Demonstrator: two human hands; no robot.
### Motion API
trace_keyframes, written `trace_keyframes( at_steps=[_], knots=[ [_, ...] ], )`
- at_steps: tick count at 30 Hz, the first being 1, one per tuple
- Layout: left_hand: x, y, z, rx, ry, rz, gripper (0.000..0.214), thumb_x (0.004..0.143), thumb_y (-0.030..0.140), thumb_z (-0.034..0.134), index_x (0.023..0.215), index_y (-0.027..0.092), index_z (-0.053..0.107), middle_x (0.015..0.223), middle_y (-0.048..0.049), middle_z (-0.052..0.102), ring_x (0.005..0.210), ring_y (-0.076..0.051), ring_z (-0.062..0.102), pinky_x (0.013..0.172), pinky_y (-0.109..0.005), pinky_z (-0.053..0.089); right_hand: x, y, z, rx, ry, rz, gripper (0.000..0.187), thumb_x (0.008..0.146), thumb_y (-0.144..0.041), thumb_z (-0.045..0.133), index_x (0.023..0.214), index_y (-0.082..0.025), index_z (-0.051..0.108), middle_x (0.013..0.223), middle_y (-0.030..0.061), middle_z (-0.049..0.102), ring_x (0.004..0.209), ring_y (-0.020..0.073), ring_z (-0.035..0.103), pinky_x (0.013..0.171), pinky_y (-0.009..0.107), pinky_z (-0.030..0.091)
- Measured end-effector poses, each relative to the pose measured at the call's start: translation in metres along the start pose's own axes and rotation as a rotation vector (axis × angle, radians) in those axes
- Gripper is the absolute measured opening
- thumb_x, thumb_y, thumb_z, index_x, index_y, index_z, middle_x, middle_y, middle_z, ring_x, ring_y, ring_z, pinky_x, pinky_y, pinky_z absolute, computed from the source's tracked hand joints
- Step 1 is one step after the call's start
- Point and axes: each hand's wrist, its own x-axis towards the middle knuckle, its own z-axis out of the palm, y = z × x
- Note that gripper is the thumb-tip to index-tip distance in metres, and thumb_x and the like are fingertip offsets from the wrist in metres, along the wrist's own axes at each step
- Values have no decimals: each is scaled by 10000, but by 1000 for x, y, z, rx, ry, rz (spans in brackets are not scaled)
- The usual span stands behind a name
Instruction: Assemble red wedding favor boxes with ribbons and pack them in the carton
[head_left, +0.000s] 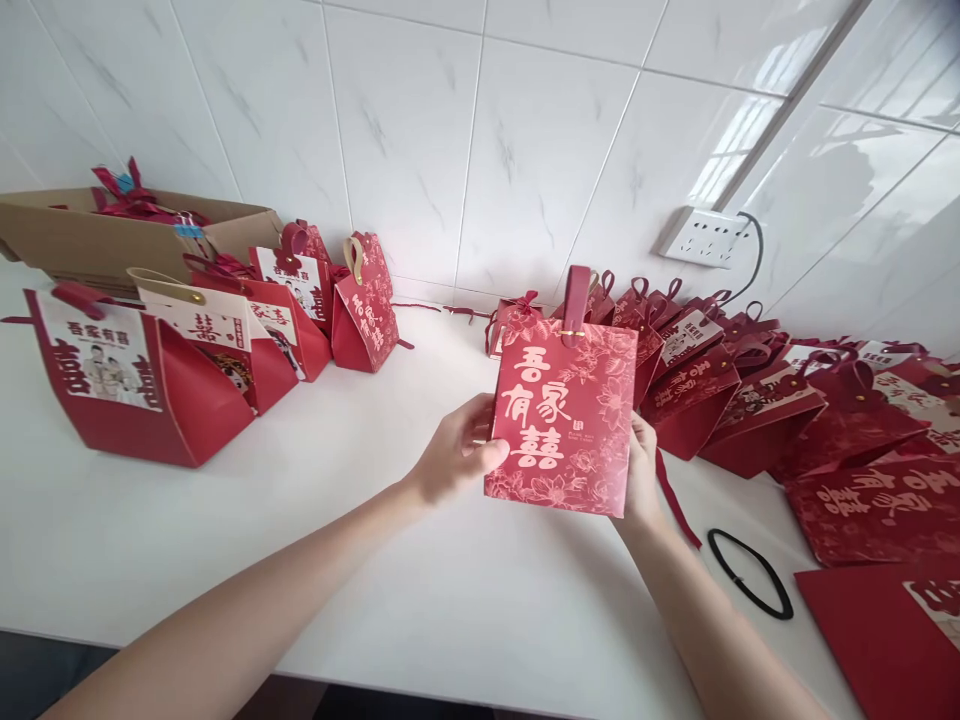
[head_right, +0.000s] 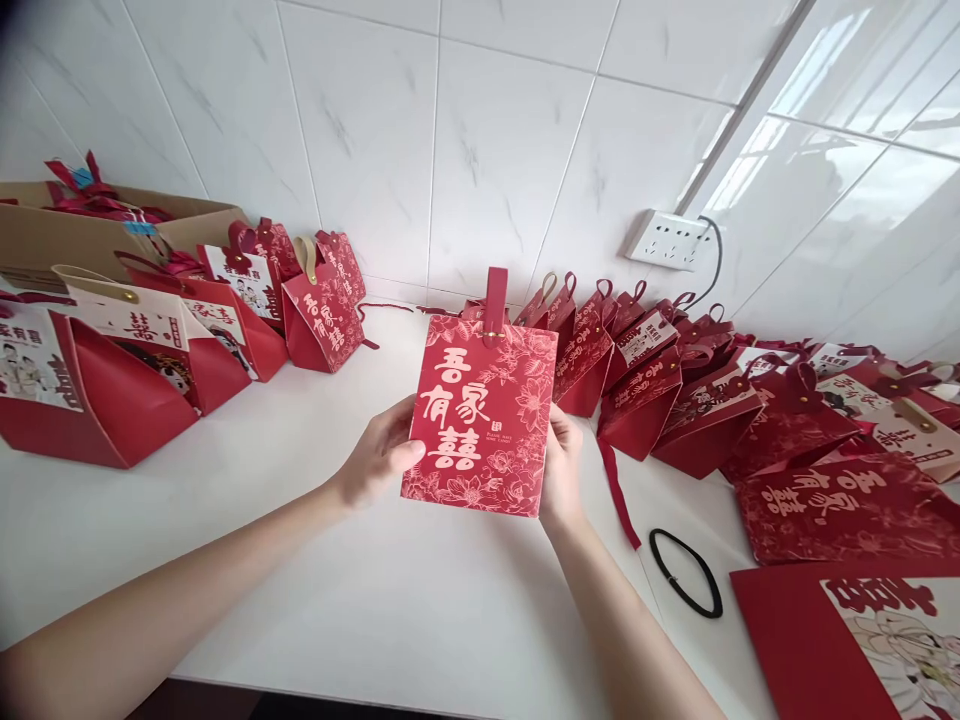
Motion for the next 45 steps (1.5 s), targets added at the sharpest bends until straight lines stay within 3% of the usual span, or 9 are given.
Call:
trace_keyframes(
  at_steps=[4,8,17,21,26,33,36,41,45],
  knots=[
    [-1,-2,0,46,54,88,455,722,450,636,1075,179,542,1020,-82,656,943,-255,613,785,-358,507,-1,0,-1,127,-92,36,454,689,-676,534,595,-235,586,565,24,596,647,251,613,580,382,486],
    [-3,0,0,111,97,219,449,750,426,625,1121,196,524,1015,-66,652,925,-230,613,779,-338,501,-3,5,0,146,-170,97,359,703,-585,634,748,-229,640,794,36,700,859,289,655,735,404,523],
    [-5,-9,8,401,49,639,708,596,510,752,1219,252,534,888,-36,517,758,-184,542,636,-328,491,0,5,2,301,-161,263,254,520,-428,771,671,-249,672,705,-18,696,610,200,620,559,308,485],
    [-5,-12,8,378,-2,659,762,613,518,740,1292,289,482,959,-53,501,843,-207,541,707,-356,513,-1,6,0,318,-180,269,270,578,-453,712,757,-254,671,765,6,697,669,241,632,567,350,491],
    [-8,-10,8,382,-226,708,824,690,541,640,1418,277,357,1103,-105,457,1016,-274,506,859,-439,495,-14,-1,9,260,-372,375,279,700,-479,601,878,-269,648,777,18,647,703,248,633,678,426,515],
    [-9,-12,12,387,-203,767,892,648,549,672,1427,261,346,1082,-99,445,1005,-266,502,893,-442,489,-19,-6,14,260,-404,423,211,740,-398,635,895,-258,672,796,14,656,641,189,619,608,340,517],
    [-9,-11,12,325,-161,685,786,692,530,647,1394,286,391,1076,-93,495,984,-266,530,839,-419,503,-11,-1,12,283,-339,476,232,734,-418,646,857,-223,667,724,8,661,593,178,608,545,304,514],
    [-7,0,14,-116,22,133,615,844,593,446,1373,286,382,1303,-87,511,1170,-302,492,959,-437,422,-1,5,8,297,-264,613,173,778,-375,634,759,-204,628,545,-33,599,446,122,543,450,234,498],
    [-3,6,15,-292,53,-88,633,849,578,449,1400,303,303,1407,-69,435,1210,-299,470,901,-413,445,0,14,3,359,-312,779,167,742,-326,667,675,-193,591,495,-37,578,421,102,553,393,178,476]
  ],
)
